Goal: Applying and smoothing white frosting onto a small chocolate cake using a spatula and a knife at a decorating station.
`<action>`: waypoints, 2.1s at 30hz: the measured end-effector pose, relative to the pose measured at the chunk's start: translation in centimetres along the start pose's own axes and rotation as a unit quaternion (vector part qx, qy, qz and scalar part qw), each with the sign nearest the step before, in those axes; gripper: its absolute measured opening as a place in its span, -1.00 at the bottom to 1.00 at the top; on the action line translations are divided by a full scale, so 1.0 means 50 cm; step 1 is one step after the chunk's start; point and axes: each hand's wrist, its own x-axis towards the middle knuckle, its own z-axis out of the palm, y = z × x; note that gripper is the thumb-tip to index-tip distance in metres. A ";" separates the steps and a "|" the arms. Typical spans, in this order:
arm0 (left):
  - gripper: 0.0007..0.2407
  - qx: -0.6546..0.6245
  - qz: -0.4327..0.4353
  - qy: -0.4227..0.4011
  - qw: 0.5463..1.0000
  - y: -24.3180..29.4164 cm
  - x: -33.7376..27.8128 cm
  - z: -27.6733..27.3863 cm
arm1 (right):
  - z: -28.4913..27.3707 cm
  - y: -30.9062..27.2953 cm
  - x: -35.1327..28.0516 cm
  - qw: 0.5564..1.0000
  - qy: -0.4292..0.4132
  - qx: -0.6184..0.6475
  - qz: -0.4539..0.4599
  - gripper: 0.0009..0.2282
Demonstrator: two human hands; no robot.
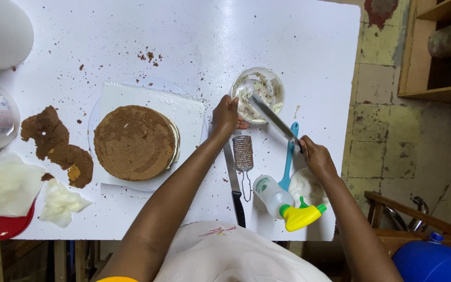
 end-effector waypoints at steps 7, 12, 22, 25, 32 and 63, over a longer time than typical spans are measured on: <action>-0.83 -0.028 0.027 0.006 0.999 -0.013 -0.010 -0.008 | 0.010 0.110 -0.167 0.990 0.034 0.057 0.123 -0.67; -0.85 0.032 0.072 -0.024 0.997 -0.118 -0.058 -0.008 | 0.043 0.118 -0.214 0.981 0.117 0.044 0.150 -0.73; -0.72 0.137 0.170 -0.185 0.958 -0.064 -0.434 -0.224 | 0.043 0.124 -0.148 0.983 0.137 0.062 0.107 -0.73; -0.72 0.054 0.349 -0.039 0.935 -0.107 -0.443 -0.323 | -0.068 0.036 -0.222 0.923 0.278 0.245 0.101 -0.84; -0.56 0.080 0.399 0.238 0.882 -0.025 -0.401 -0.498 | -0.099 -0.343 -0.272 0.808 0.426 0.396 -0.093 -0.86; 0.03 0.228 0.398 0.009 0.888 -0.046 -0.290 -0.558 | 0.130 -0.787 -0.166 0.890 0.063 0.452 0.014 -0.45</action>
